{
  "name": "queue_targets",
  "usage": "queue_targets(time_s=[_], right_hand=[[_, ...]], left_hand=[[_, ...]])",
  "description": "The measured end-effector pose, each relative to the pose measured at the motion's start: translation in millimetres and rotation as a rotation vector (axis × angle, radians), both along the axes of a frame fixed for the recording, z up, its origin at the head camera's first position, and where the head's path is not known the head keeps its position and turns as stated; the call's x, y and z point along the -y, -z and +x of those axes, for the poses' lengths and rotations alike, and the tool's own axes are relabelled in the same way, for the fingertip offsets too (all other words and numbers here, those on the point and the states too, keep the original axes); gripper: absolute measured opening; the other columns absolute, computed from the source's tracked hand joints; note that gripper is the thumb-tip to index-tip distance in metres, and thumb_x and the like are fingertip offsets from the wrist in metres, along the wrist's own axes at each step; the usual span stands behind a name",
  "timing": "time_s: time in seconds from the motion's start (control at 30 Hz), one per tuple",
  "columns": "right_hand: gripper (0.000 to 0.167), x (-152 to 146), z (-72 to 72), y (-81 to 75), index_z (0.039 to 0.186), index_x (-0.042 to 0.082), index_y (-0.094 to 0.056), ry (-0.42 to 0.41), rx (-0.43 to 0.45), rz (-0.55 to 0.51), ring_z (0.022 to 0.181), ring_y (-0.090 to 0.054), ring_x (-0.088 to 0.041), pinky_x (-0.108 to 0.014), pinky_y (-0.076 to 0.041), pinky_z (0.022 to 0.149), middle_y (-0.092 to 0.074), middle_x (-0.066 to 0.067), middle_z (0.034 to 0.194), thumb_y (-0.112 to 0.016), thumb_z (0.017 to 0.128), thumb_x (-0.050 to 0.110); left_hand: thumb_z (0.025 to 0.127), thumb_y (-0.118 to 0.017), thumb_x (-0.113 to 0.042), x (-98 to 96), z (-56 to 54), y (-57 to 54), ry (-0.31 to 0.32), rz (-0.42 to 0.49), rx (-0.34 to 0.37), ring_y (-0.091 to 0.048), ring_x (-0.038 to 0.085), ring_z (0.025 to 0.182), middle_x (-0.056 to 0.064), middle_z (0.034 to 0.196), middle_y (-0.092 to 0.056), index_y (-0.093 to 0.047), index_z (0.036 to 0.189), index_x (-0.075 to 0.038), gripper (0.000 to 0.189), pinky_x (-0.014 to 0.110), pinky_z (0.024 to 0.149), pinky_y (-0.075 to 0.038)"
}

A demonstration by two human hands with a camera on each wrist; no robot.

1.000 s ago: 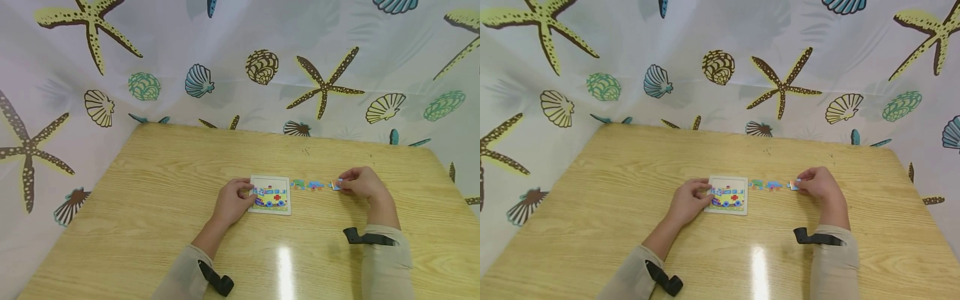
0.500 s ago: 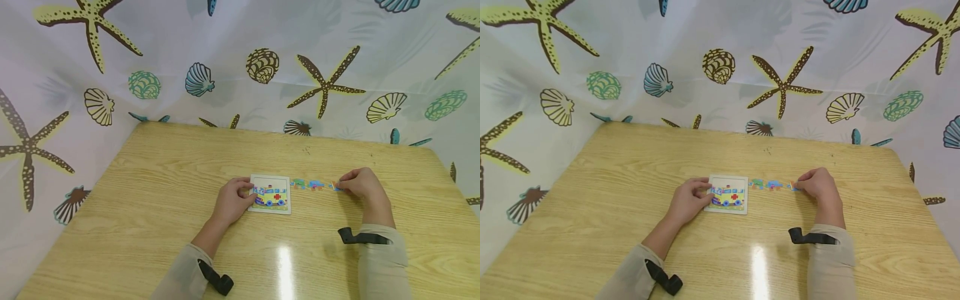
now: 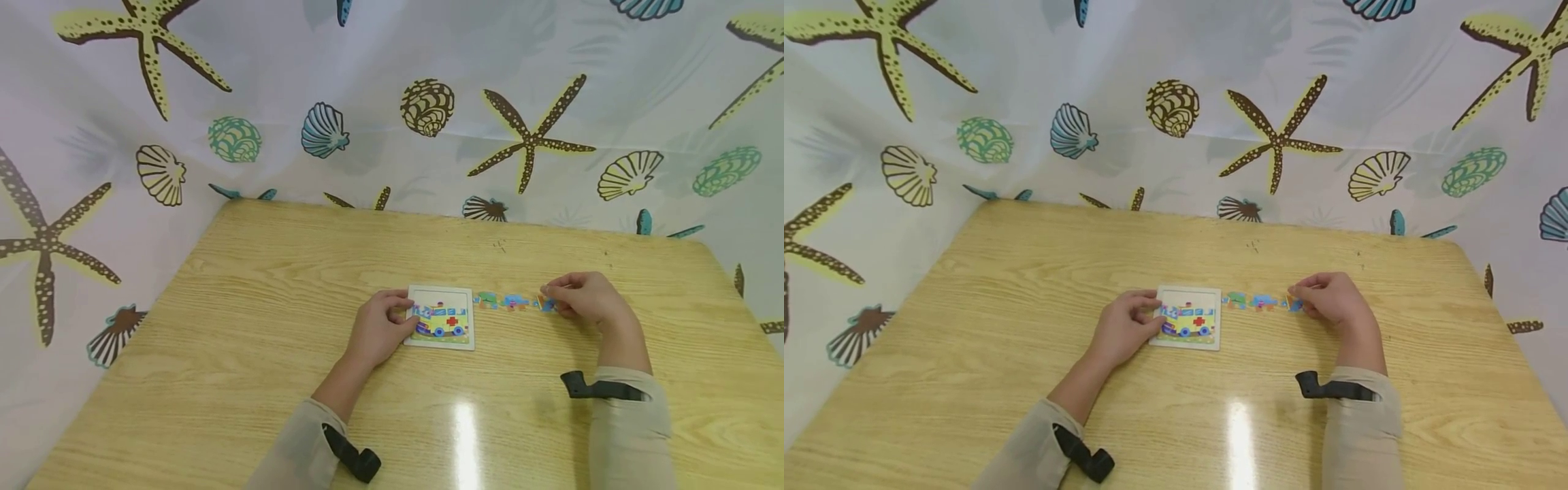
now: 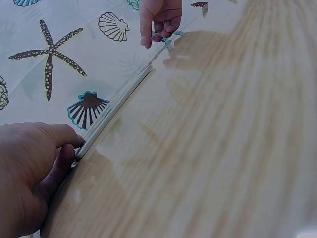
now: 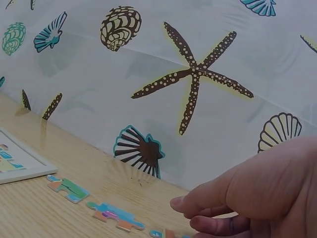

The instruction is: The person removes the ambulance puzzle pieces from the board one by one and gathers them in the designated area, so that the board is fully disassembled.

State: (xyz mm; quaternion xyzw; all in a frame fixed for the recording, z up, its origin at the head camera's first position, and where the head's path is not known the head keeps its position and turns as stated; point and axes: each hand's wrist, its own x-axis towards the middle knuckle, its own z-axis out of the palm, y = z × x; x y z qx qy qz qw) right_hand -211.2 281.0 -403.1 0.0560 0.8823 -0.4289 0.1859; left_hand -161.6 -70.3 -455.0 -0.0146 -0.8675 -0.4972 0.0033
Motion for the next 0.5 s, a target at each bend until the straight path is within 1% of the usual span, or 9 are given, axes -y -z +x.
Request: queue_targets(time_s=[0.17,0.27,0.4,0.5], right_hand=[[0.049,9,0.6,-3.4,0.126,0.000,-0.061,-0.018,-0.004,-0.022,0.081,-0.061,-0.015,-0.026,-0.056,0.074,-0.066,-0.002,0.098,-0.064,0.097,0.039],[0.048,14,0.2,-4.7,0.125,0.000,-0.060,-0.032,-0.005,-0.055,0.082,-0.059,-0.016,-0.026,-0.056,0.076,-0.065,-0.004,0.098,-0.064,0.097,0.039],[0.047,21,-2.6,-3.1,0.125,0.000,-0.059,-0.038,0.000,-0.090,0.084,-0.058,-0.017,-0.027,-0.057,0.077,-0.063,-0.005,0.099,-0.064,0.097,0.038],[0.045,27,-3.7,-0.9,0.125,-0.001,-0.060,-0.050,-0.002,-0.099,0.083,-0.060,-0.016,-0.027,-0.057,0.077,-0.064,-0.006,0.101,-0.064,0.098,0.035]], left_hand=[[0.085,-0.079,-0.015,0.6,-0.5,-0.1,0.007,-0.002,-0.013,-0.059,0.009,0.077,0.004,0.134,-0.062,-0.075,0.108,-0.004,0.026,0.021,0.069,-0.051],[0.084,-0.079,-0.014,0.7,-1.0,0.0,0.008,0.000,-0.014,-0.059,0.008,0.077,0.004,0.134,-0.062,-0.075,0.108,-0.004,0.026,0.021,0.069,-0.051],[0.084,-0.079,-0.014,0.5,-1.4,0.2,0.008,0.001,-0.012,-0.060,0.008,0.076,0.004,0.134,-0.062,-0.075,0.108,-0.003,0.027,0.022,0.069,-0.051],[0.083,-0.079,-0.014,0.5,-1.1,0.1,0.009,0.006,-0.008,-0.060,0.008,0.076,0.004,0.134,-0.062,-0.075,0.108,-0.003,0.027,0.021,0.069,-0.051]])
